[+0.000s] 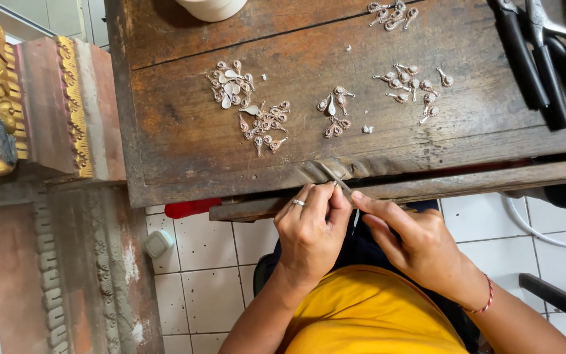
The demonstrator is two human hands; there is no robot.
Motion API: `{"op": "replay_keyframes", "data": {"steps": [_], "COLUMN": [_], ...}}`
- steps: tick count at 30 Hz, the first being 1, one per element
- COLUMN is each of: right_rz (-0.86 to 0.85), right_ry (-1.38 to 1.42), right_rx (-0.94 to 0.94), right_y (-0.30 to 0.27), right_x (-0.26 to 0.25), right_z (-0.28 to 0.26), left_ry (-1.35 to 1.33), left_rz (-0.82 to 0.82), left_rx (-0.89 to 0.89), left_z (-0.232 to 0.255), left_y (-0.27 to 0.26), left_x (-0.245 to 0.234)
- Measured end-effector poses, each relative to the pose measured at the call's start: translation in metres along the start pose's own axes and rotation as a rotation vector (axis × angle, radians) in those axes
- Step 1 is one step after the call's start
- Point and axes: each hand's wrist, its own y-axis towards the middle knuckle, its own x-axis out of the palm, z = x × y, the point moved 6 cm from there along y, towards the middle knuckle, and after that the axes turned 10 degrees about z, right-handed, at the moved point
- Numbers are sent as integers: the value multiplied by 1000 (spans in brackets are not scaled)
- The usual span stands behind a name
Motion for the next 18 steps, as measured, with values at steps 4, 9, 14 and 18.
{"op": "replay_keyframes", "data": {"steps": [4, 9, 14, 18], "right_rz": [-13, -47, -10, -57], "right_ry": [49, -7, 5, 19], "right_rx": [58, 61, 9, 105], "right_y": [-15, -18, 0, -16], "right_x": [-8, -8, -4, -11], "right_z": [-3, 0, -3, -3], "left_ry": [10, 6, 0, 9], "left_rz": [12, 6, -5, -13], "left_rx": [10, 21, 12, 6], "left_z": [0, 0, 2, 0], "left_y": [0, 0, 1, 0], "left_x": [0, 1, -1, 1]}}
